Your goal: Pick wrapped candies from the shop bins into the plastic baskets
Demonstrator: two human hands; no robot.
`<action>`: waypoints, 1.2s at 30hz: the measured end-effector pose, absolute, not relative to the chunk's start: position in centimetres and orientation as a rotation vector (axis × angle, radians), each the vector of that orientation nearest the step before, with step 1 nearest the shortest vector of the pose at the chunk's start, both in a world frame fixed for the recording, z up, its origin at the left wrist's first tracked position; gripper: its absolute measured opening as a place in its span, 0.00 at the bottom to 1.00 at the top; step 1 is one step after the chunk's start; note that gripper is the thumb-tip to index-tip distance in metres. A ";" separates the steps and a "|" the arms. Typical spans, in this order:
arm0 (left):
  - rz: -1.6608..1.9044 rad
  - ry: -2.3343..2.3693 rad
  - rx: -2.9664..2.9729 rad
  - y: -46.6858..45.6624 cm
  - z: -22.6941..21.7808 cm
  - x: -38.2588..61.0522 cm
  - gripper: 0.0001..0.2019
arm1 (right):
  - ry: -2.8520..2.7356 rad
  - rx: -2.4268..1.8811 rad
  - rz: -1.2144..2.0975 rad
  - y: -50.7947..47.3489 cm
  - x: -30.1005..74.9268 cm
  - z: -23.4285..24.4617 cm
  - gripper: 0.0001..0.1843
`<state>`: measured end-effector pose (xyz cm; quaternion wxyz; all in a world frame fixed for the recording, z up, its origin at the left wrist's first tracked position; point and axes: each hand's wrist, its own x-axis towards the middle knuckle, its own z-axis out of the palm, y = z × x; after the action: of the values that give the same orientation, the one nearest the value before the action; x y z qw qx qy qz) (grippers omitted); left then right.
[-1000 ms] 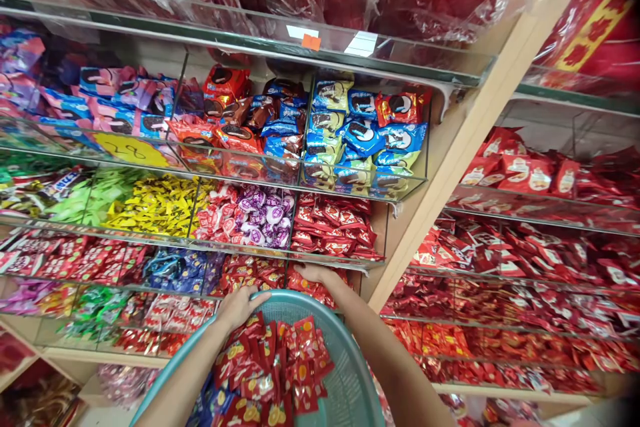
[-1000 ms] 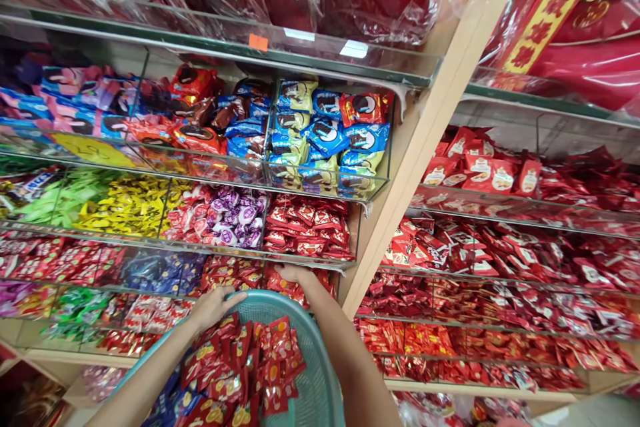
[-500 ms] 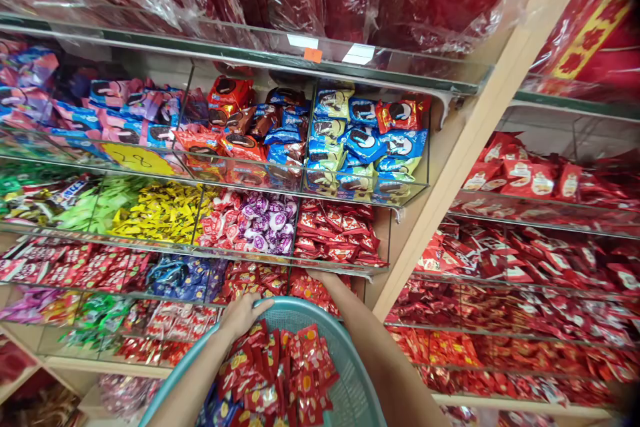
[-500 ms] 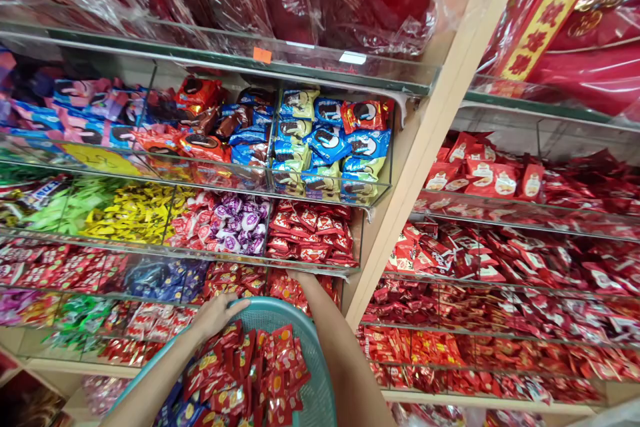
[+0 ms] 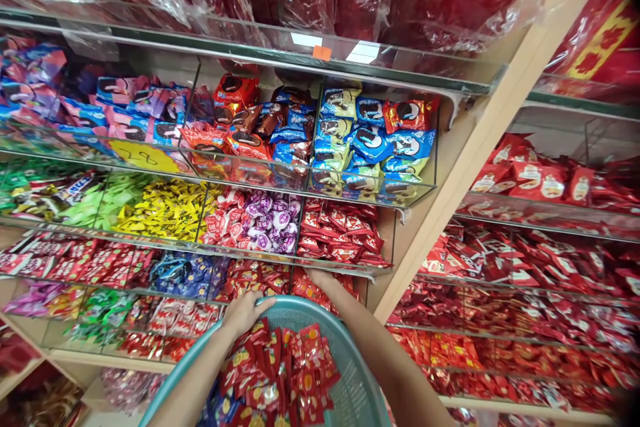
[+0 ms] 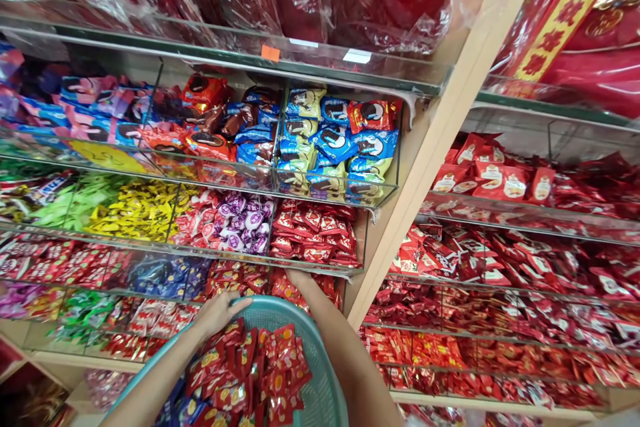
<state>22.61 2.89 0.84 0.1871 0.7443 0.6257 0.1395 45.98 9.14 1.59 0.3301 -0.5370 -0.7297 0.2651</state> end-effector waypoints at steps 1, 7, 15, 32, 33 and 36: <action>0.389 1.762 2.096 2.9 0.9 22.6 0.29 | -1.954 -1.405 0.689 9.4 46.1 1.6 0.15; 0.368 1.758 2.084 2.8 1.2 22.7 0.29 | -2.237 -1.348 0.650 8.6 48.1 1.4 0.13; 0.381 1.769 2.070 3.0 0.8 22.6 0.28 | -2.214 -1.389 0.530 6.4 49.6 2.3 0.21; 0.368 1.748 2.082 3.5 0.3 22.3 0.26 | -2.278 -1.377 0.402 5.6 51.8 1.3 0.18; 0.367 1.750 2.076 3.4 0.5 22.4 0.26 | -2.294 -1.342 0.403 5.5 51.7 1.4 0.18; 0.372 1.748 2.061 3.2 0.9 22.5 0.24 | -2.315 -1.247 0.392 4.9 51.6 1.5 0.17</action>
<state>22.52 3.22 0.87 0.2052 0.7393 0.6273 0.1335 51.60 4.94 1.48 0.2391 -0.4555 -0.8455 0.1431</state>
